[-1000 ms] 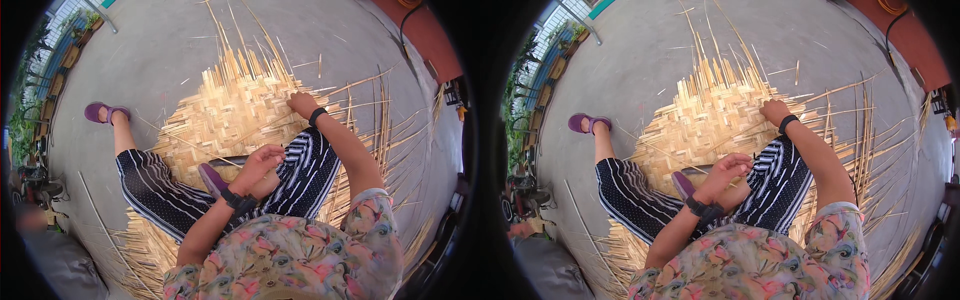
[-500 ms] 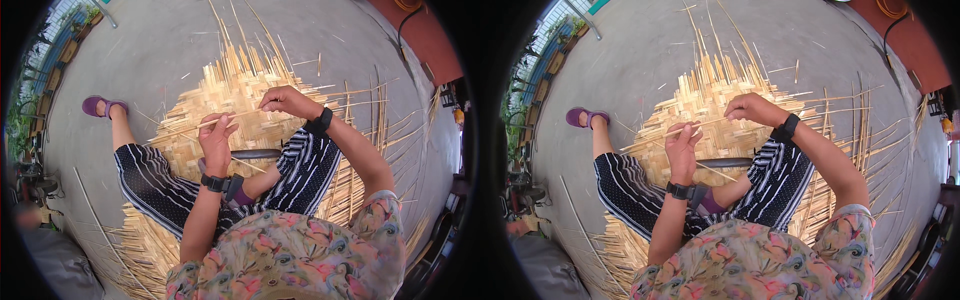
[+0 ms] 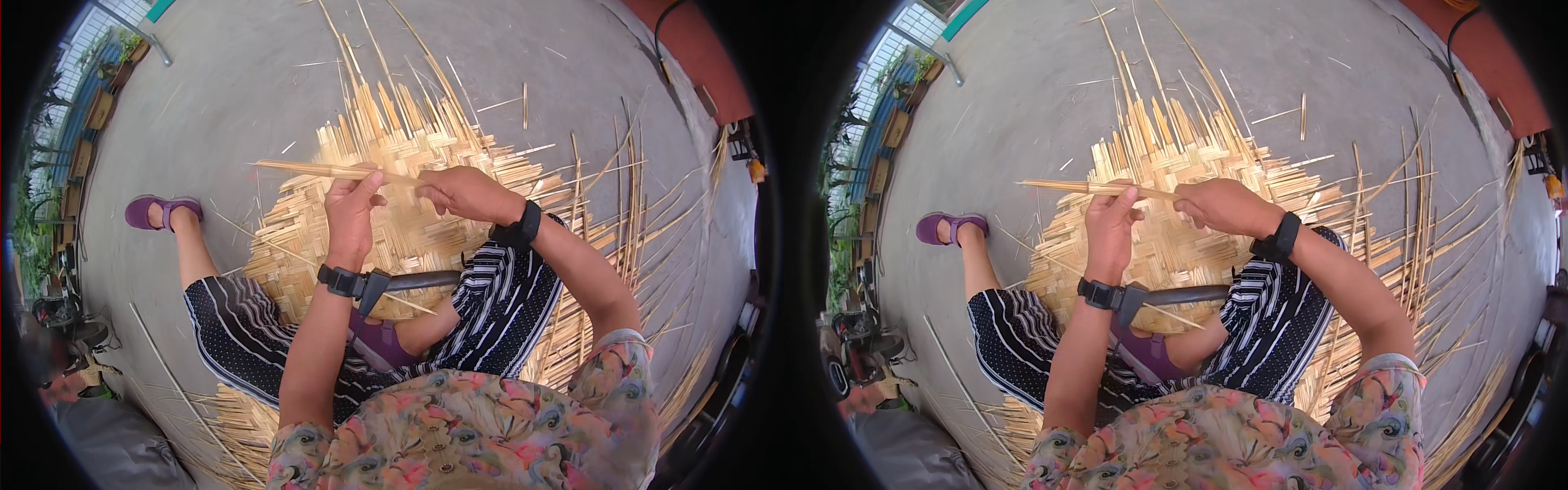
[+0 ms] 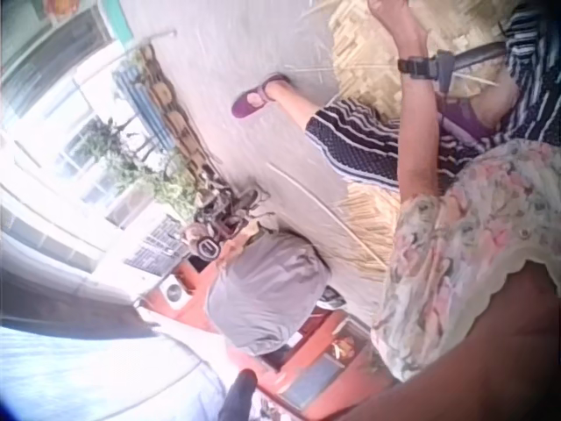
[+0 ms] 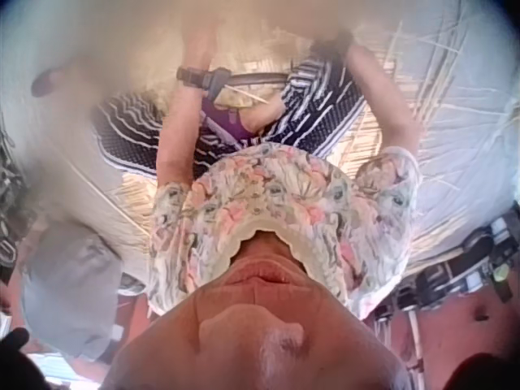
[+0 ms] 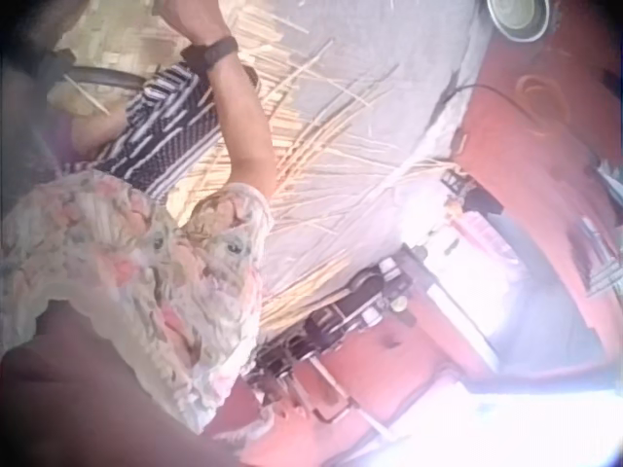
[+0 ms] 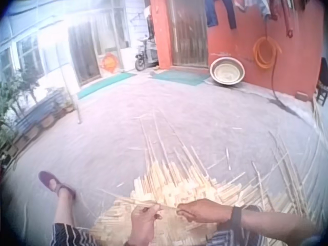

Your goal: Weaving a bamboo mat while sitting on the floor, using a knife to trim strips.

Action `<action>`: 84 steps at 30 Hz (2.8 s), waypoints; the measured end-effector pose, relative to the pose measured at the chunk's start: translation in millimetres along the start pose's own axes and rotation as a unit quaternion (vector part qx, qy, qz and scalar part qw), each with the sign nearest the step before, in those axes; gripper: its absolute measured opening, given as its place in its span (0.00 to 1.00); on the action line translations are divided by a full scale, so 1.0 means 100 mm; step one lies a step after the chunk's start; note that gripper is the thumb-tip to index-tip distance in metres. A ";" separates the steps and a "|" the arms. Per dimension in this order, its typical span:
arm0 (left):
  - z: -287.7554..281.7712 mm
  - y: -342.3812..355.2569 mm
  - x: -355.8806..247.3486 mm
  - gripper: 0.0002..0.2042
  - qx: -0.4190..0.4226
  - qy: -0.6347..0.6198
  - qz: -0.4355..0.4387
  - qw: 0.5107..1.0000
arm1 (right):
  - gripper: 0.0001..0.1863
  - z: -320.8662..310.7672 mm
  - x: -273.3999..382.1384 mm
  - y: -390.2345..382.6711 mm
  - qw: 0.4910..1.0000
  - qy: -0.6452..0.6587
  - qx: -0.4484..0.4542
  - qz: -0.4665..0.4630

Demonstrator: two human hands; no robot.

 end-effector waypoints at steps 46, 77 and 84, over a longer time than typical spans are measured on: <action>0.50 1.47 0.16 0.15 -0.104 0.090 0.176 0.975 | 0.09 -0.21 -1.34 1.46 0.956 0.175 -0.220 0.081; -0.07 1.98 0.55 0.12 0.033 0.344 -0.016 0.938 | 0.07 0.44 -0.95 1.37 0.970 0.160 -0.183 0.016; -0.10 1.93 0.48 0.14 -0.099 0.476 0.280 0.828 | 0.11 0.64 -1.18 1.41 0.918 0.302 -0.234 0.106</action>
Point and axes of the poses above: each hand's wrist, its own y-axis towards the middle knuckle, its own z-axis out of the palm, x = y × z, the point moved 5 cm from there along y, towards the middle knuckle, and after that the axes turned 13 degrees about -x, right-handed, at the moved point
